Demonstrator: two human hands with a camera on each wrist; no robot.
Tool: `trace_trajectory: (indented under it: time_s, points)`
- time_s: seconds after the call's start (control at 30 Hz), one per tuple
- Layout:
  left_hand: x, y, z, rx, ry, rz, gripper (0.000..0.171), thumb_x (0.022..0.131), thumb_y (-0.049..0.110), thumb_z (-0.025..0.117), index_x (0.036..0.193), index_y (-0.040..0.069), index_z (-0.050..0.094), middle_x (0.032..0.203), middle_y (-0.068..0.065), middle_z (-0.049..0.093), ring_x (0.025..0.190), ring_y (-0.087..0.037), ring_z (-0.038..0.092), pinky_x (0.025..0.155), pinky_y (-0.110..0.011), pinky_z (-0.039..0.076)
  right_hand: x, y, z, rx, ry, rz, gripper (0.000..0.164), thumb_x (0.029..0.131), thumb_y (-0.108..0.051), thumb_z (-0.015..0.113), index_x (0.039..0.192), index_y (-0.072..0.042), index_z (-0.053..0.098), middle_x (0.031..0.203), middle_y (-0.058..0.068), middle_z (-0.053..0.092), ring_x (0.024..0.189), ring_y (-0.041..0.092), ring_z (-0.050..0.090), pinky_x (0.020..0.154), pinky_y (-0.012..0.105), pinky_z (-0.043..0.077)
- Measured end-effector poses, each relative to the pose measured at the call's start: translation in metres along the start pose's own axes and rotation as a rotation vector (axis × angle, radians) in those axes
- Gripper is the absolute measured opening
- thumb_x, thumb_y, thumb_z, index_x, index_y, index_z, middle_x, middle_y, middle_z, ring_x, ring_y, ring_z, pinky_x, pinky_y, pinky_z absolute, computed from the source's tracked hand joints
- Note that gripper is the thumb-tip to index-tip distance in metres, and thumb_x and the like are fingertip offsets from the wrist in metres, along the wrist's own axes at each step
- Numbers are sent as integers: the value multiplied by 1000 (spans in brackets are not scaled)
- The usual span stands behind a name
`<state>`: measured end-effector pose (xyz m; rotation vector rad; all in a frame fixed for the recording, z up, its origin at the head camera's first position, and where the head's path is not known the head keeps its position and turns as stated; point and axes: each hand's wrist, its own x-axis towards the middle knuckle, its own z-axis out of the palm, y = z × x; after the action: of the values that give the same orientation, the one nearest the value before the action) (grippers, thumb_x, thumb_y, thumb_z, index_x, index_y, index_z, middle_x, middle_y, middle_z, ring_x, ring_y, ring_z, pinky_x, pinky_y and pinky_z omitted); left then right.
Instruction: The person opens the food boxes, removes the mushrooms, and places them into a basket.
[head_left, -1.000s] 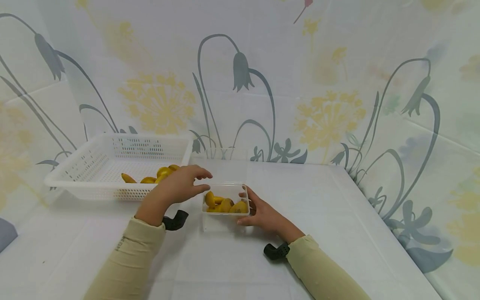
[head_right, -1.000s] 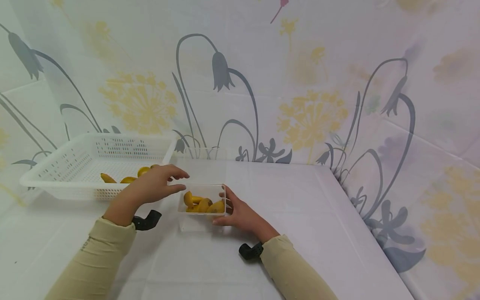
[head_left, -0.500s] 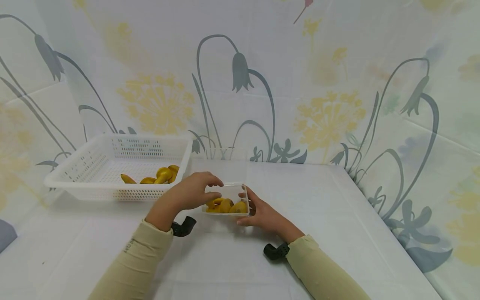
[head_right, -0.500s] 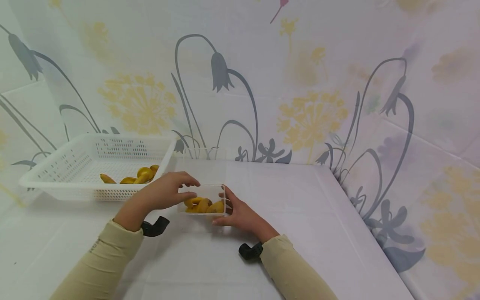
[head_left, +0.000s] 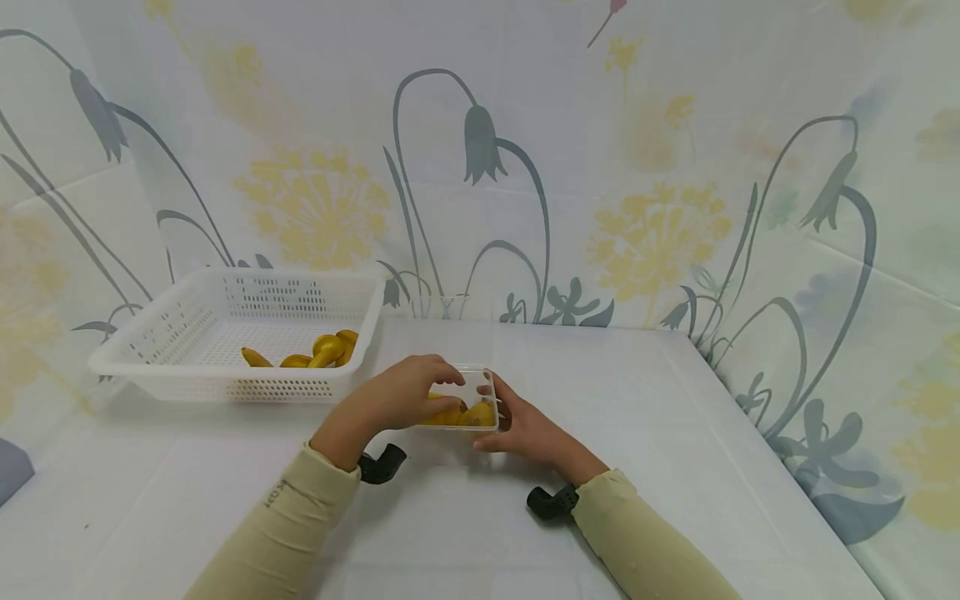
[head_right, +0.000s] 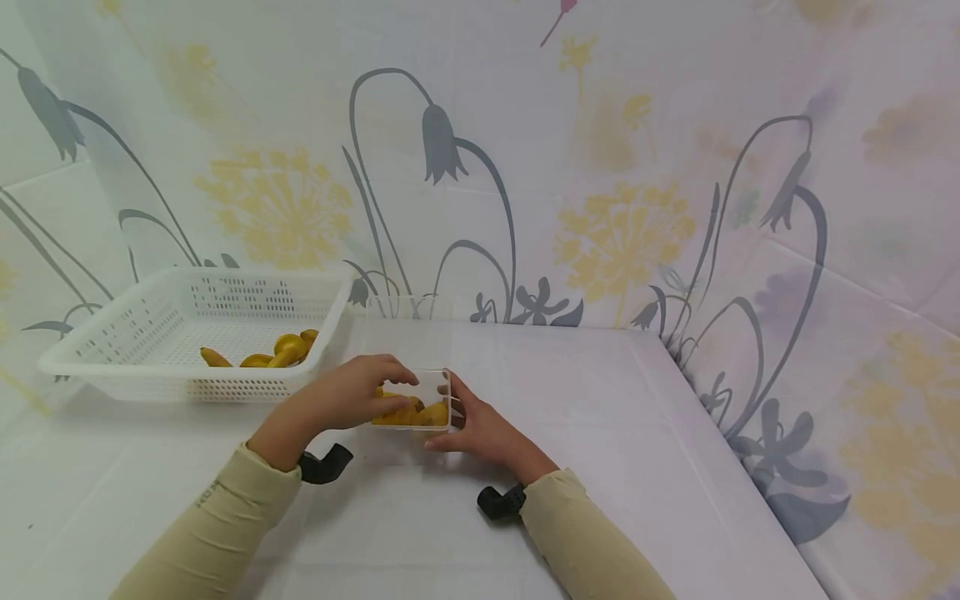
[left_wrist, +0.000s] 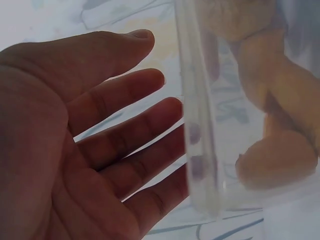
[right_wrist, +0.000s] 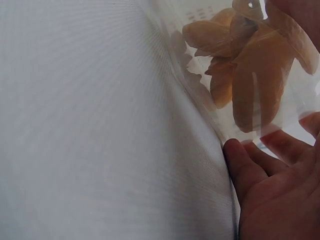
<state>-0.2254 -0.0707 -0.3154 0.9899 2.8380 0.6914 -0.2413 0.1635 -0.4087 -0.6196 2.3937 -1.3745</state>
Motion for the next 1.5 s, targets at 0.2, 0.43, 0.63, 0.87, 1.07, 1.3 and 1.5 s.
trace_trajectory:
  time_s: [0.2, 0.43, 0.63, 0.87, 1.07, 1.3, 1.5]
  points:
    - [3, 1, 5, -21, -7, -3, 30, 92, 25, 65, 118, 9, 68, 117, -6, 66, 109, -25, 61, 97, -40, 50, -1, -1, -1, -5, 1, -1, 106, 78, -40, 80, 152, -47, 5, 158, -4, 30, 142, 24, 37, 114, 47, 35]
    - [7, 2, 11, -32, 5, 8, 29, 93, 26, 64, 116, 9, 69, 114, -4, 67, 105, -24, 62, 95, -38, 51, 1, 2, -1, -20, 8, -7, 106, 78, -39, 80, 152, -47, 4, 157, -6, 31, 143, 22, 36, 114, 46, 36]
    - [10, 2, 15, -29, 16, 28, 27, 92, 23, 65, 113, 7, 70, 111, -5, 68, 103, -23, 63, 93, -38, 52, 1, 4, -1, -30, 5, -15, 107, 78, -42, 80, 152, -46, 3, 158, -5, 29, 144, 22, 34, 114, 46, 35]
    - [14, 2, 23, -34, 8, 40, 26, 93, 23, 63, 112, 7, 71, 113, -7, 69, 105, -23, 62, 94, -39, 50, 0, 3, -1, -39, 6, -18, 108, 78, -42, 79, 153, -43, 2, 158, -6, 27, 144, 22, 34, 113, 45, 37]
    - [16, 4, 28, -5, 23, 94, 26, 93, 25, 62, 111, 8, 71, 116, -7, 70, 106, -23, 63, 92, -38, 51, -1, 0, -1, -37, 5, -14, 108, 78, -43, 79, 154, -41, 1, 160, -3, 23, 143, 25, 36, 112, 48, 37]
    - [18, 5, 34, 1, 45, 112, 23, 94, 26, 61, 107, 12, 73, 115, -2, 71, 103, -21, 64, 86, -34, 51, -1, 1, -1, -41, 3, -19, 107, 80, -42, 78, 154, -41, 1, 160, -3, 23, 142, 26, 38, 111, 49, 38]
    - [20, 6, 34, -27, 33, 88, 21, 92, 24, 63, 107, 13, 72, 109, 0, 71, 96, -18, 63, 81, -32, 50, -1, 0, -1, -43, 3, -20, 110, 79, -44, 78, 156, -35, 0, 161, -2, 21, 142, 26, 37, 111, 49, 39]
